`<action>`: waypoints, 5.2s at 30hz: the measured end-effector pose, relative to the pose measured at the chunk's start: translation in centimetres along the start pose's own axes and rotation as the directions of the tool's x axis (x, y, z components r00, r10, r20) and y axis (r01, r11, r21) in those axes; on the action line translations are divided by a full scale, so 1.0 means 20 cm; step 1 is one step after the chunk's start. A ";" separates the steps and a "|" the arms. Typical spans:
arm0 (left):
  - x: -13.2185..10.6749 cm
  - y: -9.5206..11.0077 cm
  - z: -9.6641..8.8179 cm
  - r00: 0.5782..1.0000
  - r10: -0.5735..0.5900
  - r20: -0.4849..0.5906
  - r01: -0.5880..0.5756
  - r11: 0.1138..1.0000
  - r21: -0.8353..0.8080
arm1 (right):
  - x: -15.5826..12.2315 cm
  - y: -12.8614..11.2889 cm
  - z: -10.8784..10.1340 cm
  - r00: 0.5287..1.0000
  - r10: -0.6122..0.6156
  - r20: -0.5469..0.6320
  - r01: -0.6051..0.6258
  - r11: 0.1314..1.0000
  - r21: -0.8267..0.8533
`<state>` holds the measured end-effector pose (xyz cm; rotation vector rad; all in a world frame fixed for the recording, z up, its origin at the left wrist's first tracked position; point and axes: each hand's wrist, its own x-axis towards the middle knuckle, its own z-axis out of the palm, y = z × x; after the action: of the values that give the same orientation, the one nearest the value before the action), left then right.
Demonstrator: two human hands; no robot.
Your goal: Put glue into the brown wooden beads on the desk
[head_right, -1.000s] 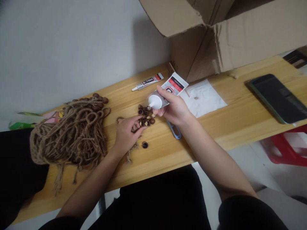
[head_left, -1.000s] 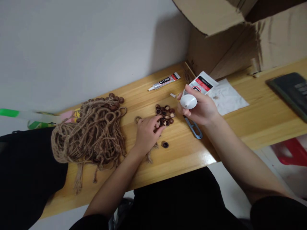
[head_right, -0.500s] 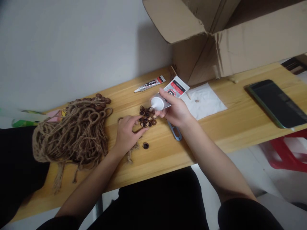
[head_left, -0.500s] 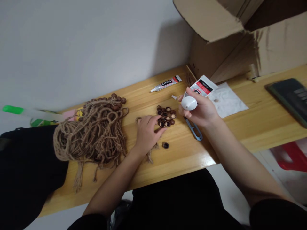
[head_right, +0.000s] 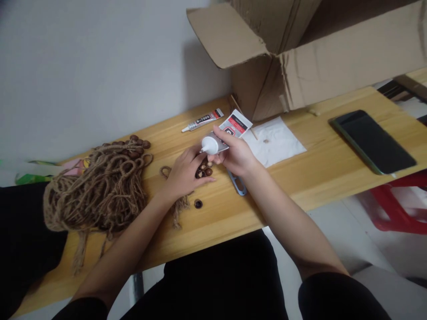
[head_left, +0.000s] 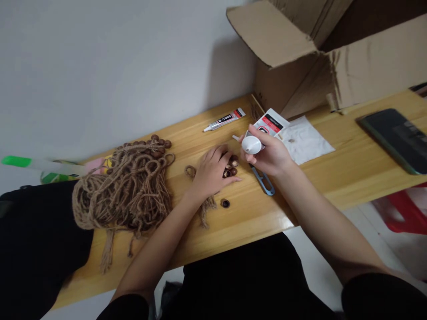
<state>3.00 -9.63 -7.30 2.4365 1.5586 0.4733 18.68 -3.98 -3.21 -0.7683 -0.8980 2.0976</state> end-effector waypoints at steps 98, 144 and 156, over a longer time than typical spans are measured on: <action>-0.37 0.11 -0.07 0.863 -0.473 -0.177 0.214 0.661 -0.720 | -0.05 0.09 0.03 0.984 -0.139 -0.109 0.090 0.926 -0.368; -0.38 0.13 -0.11 0.833 -0.548 -0.073 0.153 0.355 -0.922 | -0.15 0.19 -0.01 0.968 -0.212 -0.134 0.038 0.654 -0.756; -0.37 0.13 -0.10 0.827 -0.559 -0.062 0.181 0.369 -0.912 | -0.15 0.16 0.02 0.978 -0.198 -0.067 0.069 0.612 -0.788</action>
<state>1.48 -17.49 -5.70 1.1430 1.3688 1.3085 18.93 -8.14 -4.86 -1.2248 -1.7722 1.4159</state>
